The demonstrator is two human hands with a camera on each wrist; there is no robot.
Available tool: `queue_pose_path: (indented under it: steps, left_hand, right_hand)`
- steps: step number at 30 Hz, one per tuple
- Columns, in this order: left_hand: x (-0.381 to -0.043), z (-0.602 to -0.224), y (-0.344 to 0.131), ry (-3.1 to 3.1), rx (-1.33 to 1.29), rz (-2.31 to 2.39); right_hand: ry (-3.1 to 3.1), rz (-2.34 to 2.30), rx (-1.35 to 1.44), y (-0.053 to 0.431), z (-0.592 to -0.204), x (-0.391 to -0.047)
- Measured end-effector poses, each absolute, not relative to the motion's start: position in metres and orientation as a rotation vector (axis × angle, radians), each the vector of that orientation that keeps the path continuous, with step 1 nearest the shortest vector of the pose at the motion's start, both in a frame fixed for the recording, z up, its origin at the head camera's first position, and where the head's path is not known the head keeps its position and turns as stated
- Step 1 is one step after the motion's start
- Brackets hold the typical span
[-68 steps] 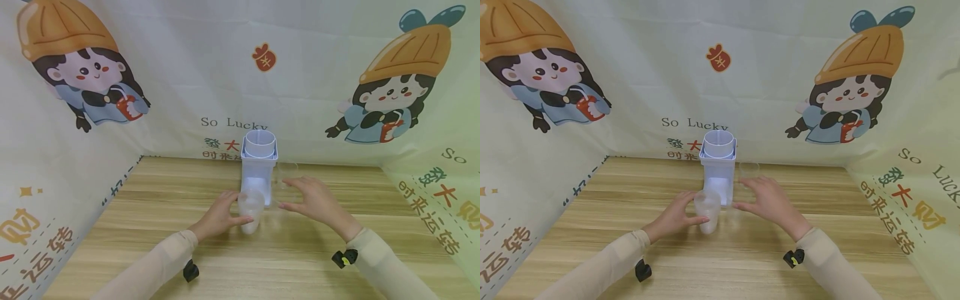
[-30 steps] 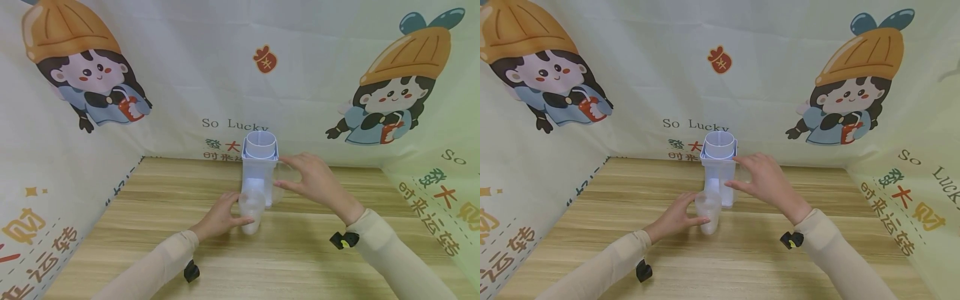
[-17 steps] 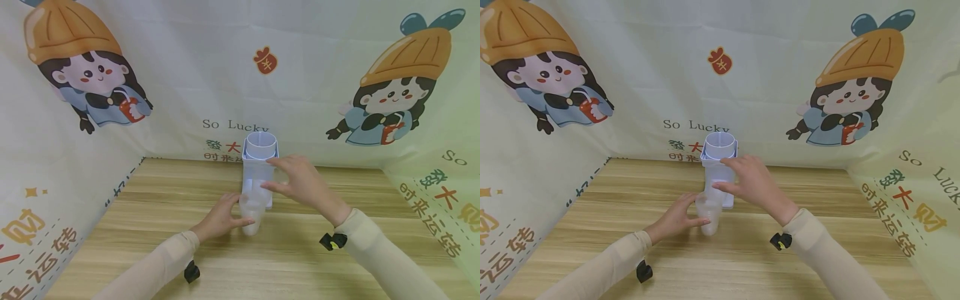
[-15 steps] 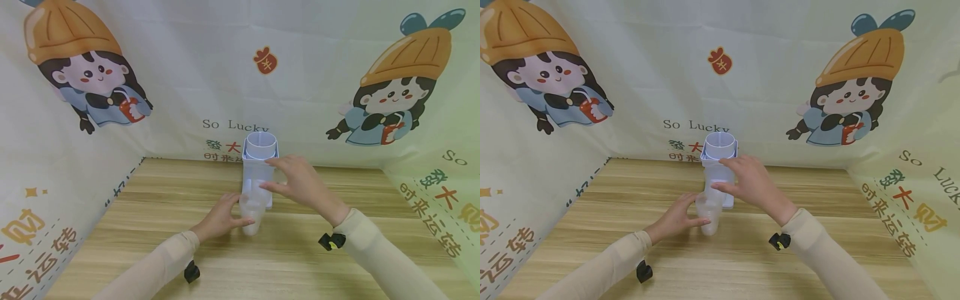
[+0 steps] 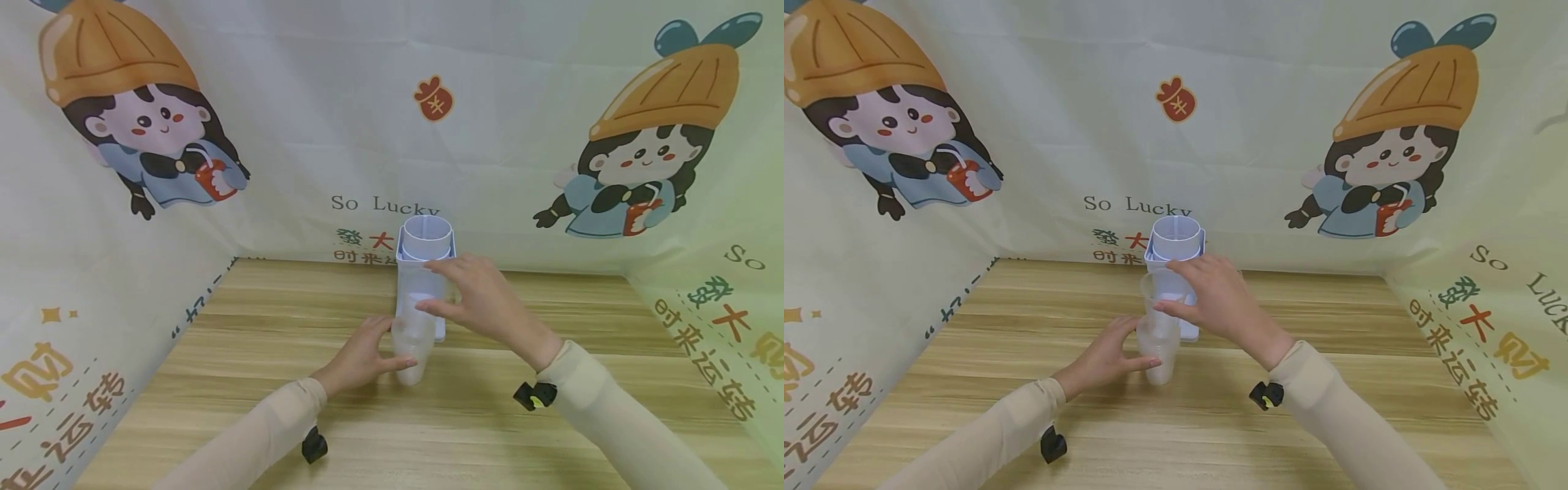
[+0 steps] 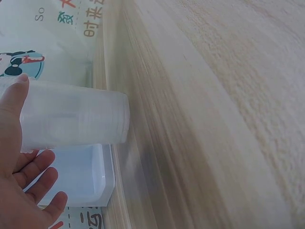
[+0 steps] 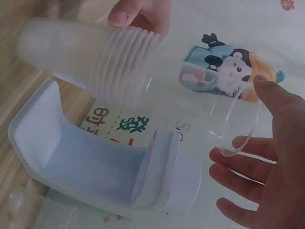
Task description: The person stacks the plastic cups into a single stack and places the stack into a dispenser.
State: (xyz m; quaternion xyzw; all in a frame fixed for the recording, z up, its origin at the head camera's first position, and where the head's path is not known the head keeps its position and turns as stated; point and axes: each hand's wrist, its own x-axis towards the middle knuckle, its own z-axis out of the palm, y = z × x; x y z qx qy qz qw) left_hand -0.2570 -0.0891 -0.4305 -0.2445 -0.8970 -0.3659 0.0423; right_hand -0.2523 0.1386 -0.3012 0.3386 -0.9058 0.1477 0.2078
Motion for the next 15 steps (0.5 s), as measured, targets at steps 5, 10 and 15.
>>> queue_pose_path:
  steps: [5, 10, 15]
  left_hand:
    - [-0.257, -0.431, -0.089, -2.738, -0.755, -1.129]
    - [-0.257, -0.432, -0.089, -2.739, -0.747, -1.125]
    - [-0.258, -0.433, -0.089, -2.74, -0.739, -1.117]
  right_hand:
    - [-2.555, 0.391, 0.94, 0.137, -0.306, -0.252]
    - [-2.562, 0.379, 0.953, 0.136, -0.311, -0.252]
    - [-2.544, 0.346, 0.968, 0.134, -0.317, -0.253]
